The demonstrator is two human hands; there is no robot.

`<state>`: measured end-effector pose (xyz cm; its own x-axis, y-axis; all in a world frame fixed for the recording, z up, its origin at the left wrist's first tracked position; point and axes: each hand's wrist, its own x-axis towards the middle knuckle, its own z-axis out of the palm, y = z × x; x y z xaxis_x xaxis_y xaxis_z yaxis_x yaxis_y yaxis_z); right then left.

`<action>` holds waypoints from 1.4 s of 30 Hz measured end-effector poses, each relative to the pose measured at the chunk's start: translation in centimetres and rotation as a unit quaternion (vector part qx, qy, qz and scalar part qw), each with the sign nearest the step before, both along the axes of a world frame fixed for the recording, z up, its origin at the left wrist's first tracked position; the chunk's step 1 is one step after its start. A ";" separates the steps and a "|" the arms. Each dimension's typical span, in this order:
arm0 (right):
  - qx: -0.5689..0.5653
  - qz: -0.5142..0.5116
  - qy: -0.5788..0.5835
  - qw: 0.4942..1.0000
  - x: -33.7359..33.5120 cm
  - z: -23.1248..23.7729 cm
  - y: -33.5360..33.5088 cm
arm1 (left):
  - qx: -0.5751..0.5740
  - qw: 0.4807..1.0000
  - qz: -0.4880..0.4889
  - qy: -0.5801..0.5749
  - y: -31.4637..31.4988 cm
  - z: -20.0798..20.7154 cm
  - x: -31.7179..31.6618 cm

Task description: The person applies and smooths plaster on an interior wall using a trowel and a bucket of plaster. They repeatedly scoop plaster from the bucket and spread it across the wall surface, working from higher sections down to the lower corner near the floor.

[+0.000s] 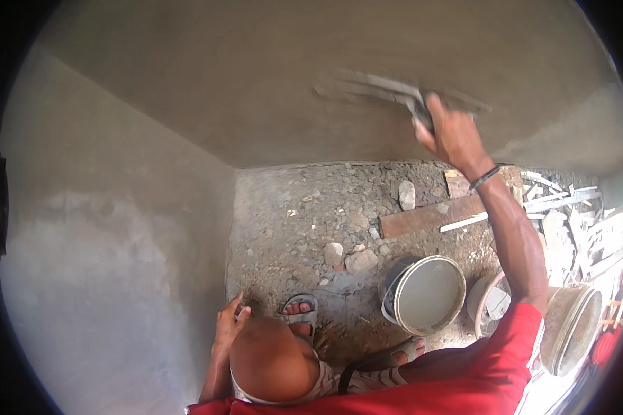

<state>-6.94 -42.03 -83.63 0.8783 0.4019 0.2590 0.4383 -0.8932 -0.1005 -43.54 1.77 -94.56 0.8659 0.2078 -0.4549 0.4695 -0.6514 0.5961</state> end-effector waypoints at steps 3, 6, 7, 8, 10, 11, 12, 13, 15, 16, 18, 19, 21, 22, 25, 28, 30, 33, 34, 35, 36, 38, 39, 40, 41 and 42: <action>0.154 0.051 -0.030 0.986 0.3 4.9 6.3 | -0.036 0.999 0.007 -0.001 -0.4 -1.8 0.1; 0.076 0.079 0.011 0.994 0.5 -1.8 9.9 | -0.093 0.987 -0.085 -0.096 -3.7 -3.4 3.3; -0.009 0.047 0.074 0.996 0.3 -4.2 8.8 | -0.111 0.983 -0.102 -0.107 -5.2 -1.8 5.0; -0.093 0.009 0.137 0.986 -0.1 -5.6 6.6 | -0.128 0.977 -0.123 -0.116 -5.7 -0.4 5.6; -0.127 -0.003 0.073 0.989 -0.4 -5.5 1.3 | -0.077 0.986 -0.089 -0.119 -3.9 0.7 3.8; -0.095 -0.008 0.063 0.993 -0.4 -4.4 0.3 | -0.046 0.990 -0.066 -0.116 -2.7 1.0 2.4; -0.065 -0.015 0.056 0.996 -0.6 -2.5 -0.1 | -0.036 0.997 -0.026 -0.070 -1.7 0.8 1.0; 0.011 -0.009 0.007 1.000 -0.6 0.0 0.5 | -0.030 0.999 0.010 -0.024 -0.8 0.4 0.1; 0.102 0.000 -0.024 0.994 -0.5 2.8 3.7 | -0.047 0.999 0.007 0.002 -0.9 -1.2 -0.2; 0.125 0.014 -0.015 0.992 0.2 3.6 7.2 | -0.062 0.997 -0.021 -0.027 -1.4 -2.3 0.3; 0.097 0.053 -0.020 0.994 0.5 2.1 10.0 | -0.092 0.988 -0.092 -0.088 -3.2 -2.7 2.5; 0.047 0.082 -0.034 0.995 0.8 -1.7 10.6 | -0.103 0.979 -0.130 -0.119 -4.7 -2.5 4.6; -0.101 0.047 0.095 0.989 0.3 -6.0 8.3 | -0.113 0.971 -0.141 -0.158 -5.4 -1.8 5.1; -0.129 0.026 0.097 0.987 0.4 -5.8 6.2 | -0.109 0.972 -0.118 -0.174 -4.7 -1.2 5.0; -0.085 -0.006 0.070 0.994 -1.0 -1.3 4.2 | -0.029 0.991 -0.038 -0.125 -1.0 -0.1 1.4; 0.181 0.027 -0.126 0.975 -1.5 5.9 7.7 | -0.028 0.999 0.013 -0.041 -0.7 -1.5 -0.5; 0.240 0.049 -0.170 0.955 -0.5 8.8 11.8 | -0.064 0.997 -0.007 -0.035 -1.1 -1.8 0.6; 0.212 0.077 -0.132 0.965 -0.3 6.9 16.3 | -0.110 0.978 -0.102 -0.146 -3.9 -2.9 4.1; 0.182 0.077 -0.082 0.977 -0.2 4.2 16.6 | -0.110 0.975 -0.125 -0.150 -5.1 -2.6 5.7; 0.088 0.040 0.000 0.995 -0.1 0.9 16.5 | -0.108 0.971 -0.148 -0.151 -5.9 -1.6 6.9; -0.004 0.046 0.008 0.999 -0.3 -2.7 16.2 | -0.099 0.968 -0.168 -0.155 -5.9 -0.9 7.3; -0.087 0.037 0.083 0.992 0.0 -6.7 12.7 | -0.095 0.964 -0.161 -0.188 -4.8 -0.5 6.8; -0.082 0.026 0.076 0.993 -0.5 -5.8 12.0 | -0.090 0.964 -0.152 -0.201 -3.9 -0.6 6.1; -0.079 0.014 0.073 0.994 -1.0 -3.9 11.4 | -0.082 0.976 -0.120 -0.161 -2.8 -0.9 5.0; -0.022 0.021 0.025 0.999 -0.9 -2.0 10.7 | -0.078 0.986 -0.090 -0.120 -1.5 -1.3 3.8; 0.036 0.028 -0.021 0.999 -0.9 -0.1 10.4 | -0.074 0.992 -0.059 -0.078 -0.9 -1.5 3.0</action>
<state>-7.84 -31.64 -83.72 0.8427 0.4290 0.3253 0.4927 -0.8581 -0.1447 -40.58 0.90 -96.06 0.9425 0.0407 -0.3318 0.2894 -0.5964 0.7488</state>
